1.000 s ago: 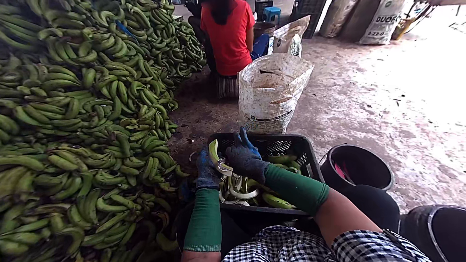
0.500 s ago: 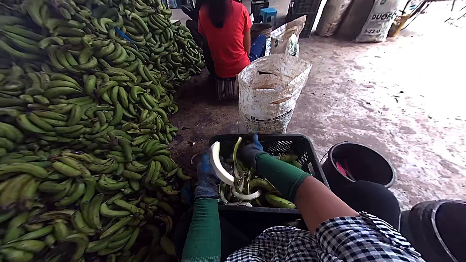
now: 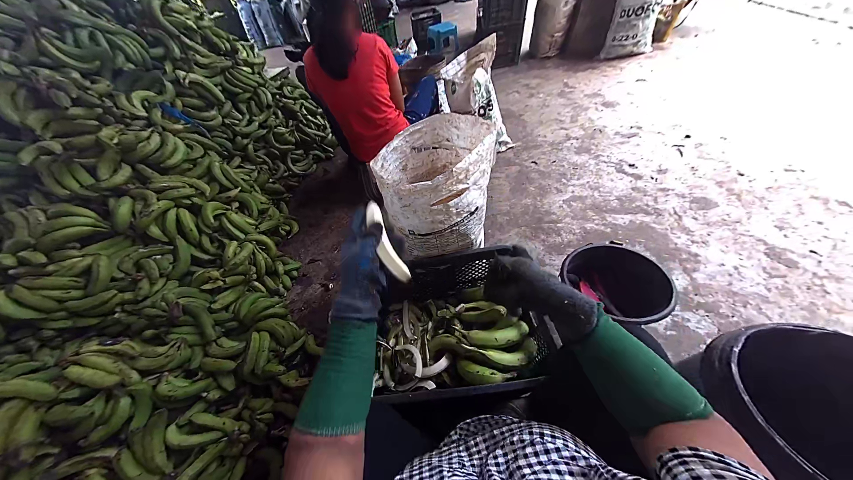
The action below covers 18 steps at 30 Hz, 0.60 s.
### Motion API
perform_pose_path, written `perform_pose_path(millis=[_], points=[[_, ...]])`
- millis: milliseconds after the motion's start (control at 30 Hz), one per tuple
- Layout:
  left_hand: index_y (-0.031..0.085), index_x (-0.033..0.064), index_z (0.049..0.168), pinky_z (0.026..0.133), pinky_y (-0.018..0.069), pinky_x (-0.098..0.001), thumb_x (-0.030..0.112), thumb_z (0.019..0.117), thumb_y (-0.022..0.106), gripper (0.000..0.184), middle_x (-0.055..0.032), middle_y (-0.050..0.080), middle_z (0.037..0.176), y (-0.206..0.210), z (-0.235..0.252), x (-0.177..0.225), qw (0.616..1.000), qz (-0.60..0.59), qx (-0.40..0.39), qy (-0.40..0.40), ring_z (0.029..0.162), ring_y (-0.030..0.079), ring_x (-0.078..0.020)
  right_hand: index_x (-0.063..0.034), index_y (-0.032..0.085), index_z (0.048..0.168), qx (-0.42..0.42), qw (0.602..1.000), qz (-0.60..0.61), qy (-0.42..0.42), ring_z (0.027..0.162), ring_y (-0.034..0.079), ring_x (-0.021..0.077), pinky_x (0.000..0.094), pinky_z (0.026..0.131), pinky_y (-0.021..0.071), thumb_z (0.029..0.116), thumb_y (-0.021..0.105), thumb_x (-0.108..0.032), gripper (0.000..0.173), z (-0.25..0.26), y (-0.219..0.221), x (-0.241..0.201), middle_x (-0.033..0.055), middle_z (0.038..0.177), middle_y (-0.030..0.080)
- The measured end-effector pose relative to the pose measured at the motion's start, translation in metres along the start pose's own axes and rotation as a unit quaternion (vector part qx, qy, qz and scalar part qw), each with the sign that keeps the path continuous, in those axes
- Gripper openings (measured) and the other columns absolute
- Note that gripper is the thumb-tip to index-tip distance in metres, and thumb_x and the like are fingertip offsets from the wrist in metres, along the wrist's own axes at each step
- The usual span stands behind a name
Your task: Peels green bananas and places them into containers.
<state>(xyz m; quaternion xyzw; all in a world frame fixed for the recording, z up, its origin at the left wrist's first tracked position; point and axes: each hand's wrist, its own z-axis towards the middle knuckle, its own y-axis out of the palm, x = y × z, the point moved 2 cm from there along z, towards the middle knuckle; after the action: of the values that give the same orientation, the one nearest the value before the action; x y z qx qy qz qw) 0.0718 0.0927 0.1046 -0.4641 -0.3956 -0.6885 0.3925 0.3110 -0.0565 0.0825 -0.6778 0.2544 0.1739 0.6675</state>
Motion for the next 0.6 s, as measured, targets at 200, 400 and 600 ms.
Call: perform_pose_path(millis=[200,400,600], points=[[0.028,-0.0101,0.154,0.119,0.0314,-0.0272,0.026,0.1022,0.055,0.068,-0.0277,0.035,0.157,0.082,0.132,0.101,0.901,0.361,0.047,0.237,0.147,0.037,-0.0226,-0.0017,0.068,0.118,0.171,0.983,0.056,-0.044,0.097,0.07,0.0304,0.0599,0.094,0.0525,0.0863,0.076,-0.03,0.043,-0.014,-0.036,0.047,0.0145,0.101,0.073],[0.043,-0.0058,0.149,0.117,0.0394,-0.0378,0.02,0.1074,0.046,0.049,-0.0225,0.051,0.148,0.135,0.02,-0.011,0.867,0.368,-0.164,0.293,0.136,0.051,-0.0251,-0.0046,0.065,0.115,0.297,0.933,0.176,-0.099,0.086,0.07,0.0107,0.0362,0.077,0.0604,0.0851,0.071,-0.033,0.041,-0.027,-0.055,0.065,0.0028,0.099,0.074],[0.058,0.0097,0.143,0.108,0.0434,-0.0595,0.022,0.1061,0.051,0.039,-0.0191,0.058,0.142,0.11,-0.007,-0.211,0.765,0.526,-0.359,-0.09,0.13,0.056,-0.0368,-0.0037,0.067,0.105,0.341,0.918,0.137,-0.146,0.095,0.07,0.0141,0.0422,0.093,0.0553,0.0832,0.069,-0.029,0.034,-0.022,-0.058,0.062,0.0034,0.096,0.075]])
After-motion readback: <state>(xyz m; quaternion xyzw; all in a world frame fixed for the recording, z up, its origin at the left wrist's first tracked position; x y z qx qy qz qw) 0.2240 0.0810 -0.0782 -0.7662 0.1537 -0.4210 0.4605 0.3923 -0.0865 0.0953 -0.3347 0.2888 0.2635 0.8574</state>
